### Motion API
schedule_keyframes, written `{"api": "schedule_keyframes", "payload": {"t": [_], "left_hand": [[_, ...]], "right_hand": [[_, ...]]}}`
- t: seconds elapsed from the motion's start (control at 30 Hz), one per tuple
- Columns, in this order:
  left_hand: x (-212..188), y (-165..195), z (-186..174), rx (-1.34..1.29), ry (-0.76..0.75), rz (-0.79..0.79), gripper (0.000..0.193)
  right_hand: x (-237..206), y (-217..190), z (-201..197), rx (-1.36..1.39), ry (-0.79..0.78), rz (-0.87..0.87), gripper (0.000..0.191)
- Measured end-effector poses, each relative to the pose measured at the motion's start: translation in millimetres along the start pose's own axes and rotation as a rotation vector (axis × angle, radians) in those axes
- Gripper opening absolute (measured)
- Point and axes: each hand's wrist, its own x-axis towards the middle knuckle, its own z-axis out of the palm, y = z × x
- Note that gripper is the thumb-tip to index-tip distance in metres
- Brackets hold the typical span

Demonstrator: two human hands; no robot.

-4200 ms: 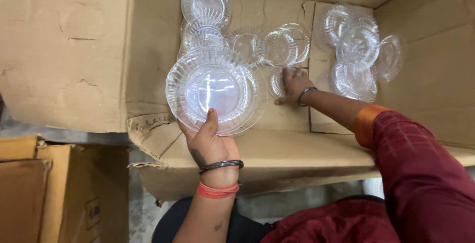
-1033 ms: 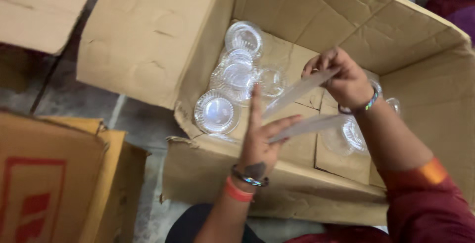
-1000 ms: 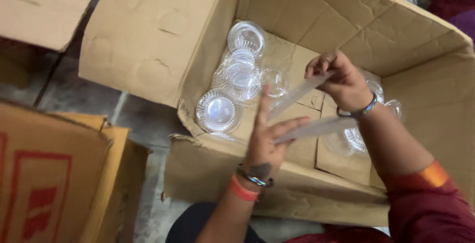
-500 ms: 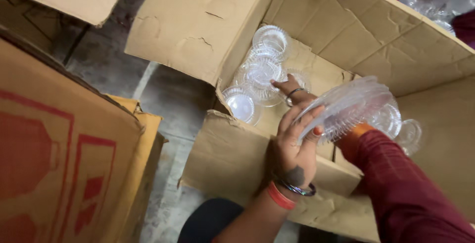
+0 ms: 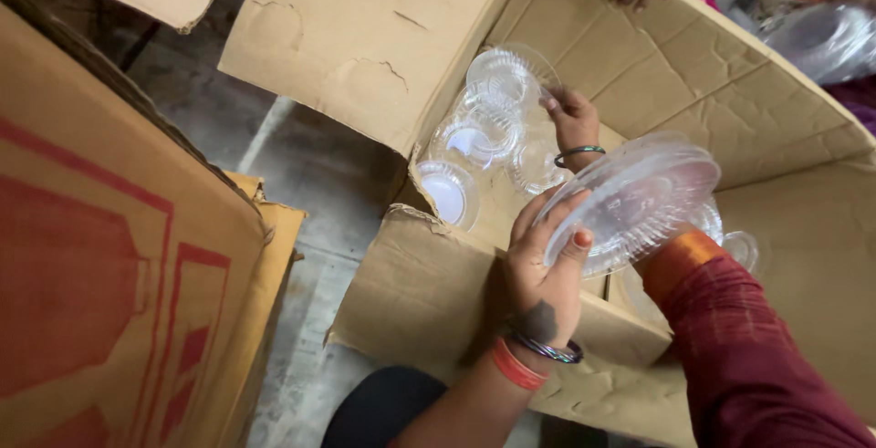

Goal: The person sits on the floor and uses a small green blade to trim the edges of clear plastic plates. They pick up plates from a cardboard box, trim the rims, and place the finished plates into the box.

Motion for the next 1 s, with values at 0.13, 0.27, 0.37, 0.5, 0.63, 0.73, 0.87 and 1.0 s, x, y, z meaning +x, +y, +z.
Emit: {"api": "schedule_keyframes", "payload": {"t": [0.13,0.27,0.37,0.5,0.63,0.73,0.87,1.0], "left_hand": [[3.1,-4.3,-1.7,0.040,0.039,0.034,0.036],[20.6,-12.3,-12.6,-0.555,0.246,-0.307,0.053],[31.7,-16.2,-28.8,-0.622,0.254,-0.259,0.045],[30.3,-12.3,-38.0,-0.651,0.147,-0.407,0.046],[23.6,-1.2,-33.5,-0.835,-0.050,-0.509,0.051],[21.4,3.7,-30.3,-0.836,-0.086,-0.477,0.052],[21.3,-1.2,-31.2,-0.875,-0.081,-0.424,0.054],[20.5,-11.9,-33.9,-0.896,-0.113,-0.417,0.054]], "right_hand": [[5.8,-16.0,-29.8,0.349,0.097,0.178,0.024],[0.7,-76.7,-101.3,0.573,0.167,0.104,0.030],[-31.2,-139.7,-148.0,0.941,0.061,-0.253,0.029],[-79.0,-207.8,-172.1,0.757,0.252,-0.241,0.026],[-106.2,-225.9,-148.6,0.651,0.184,-0.250,0.023],[-111.9,-228.6,-139.2,0.612,0.129,-0.309,0.020],[-113.0,-236.8,-147.4,0.640,0.179,-0.414,0.019],[-117.3,-242.3,-150.6,0.691,0.068,-0.363,0.033]]}}
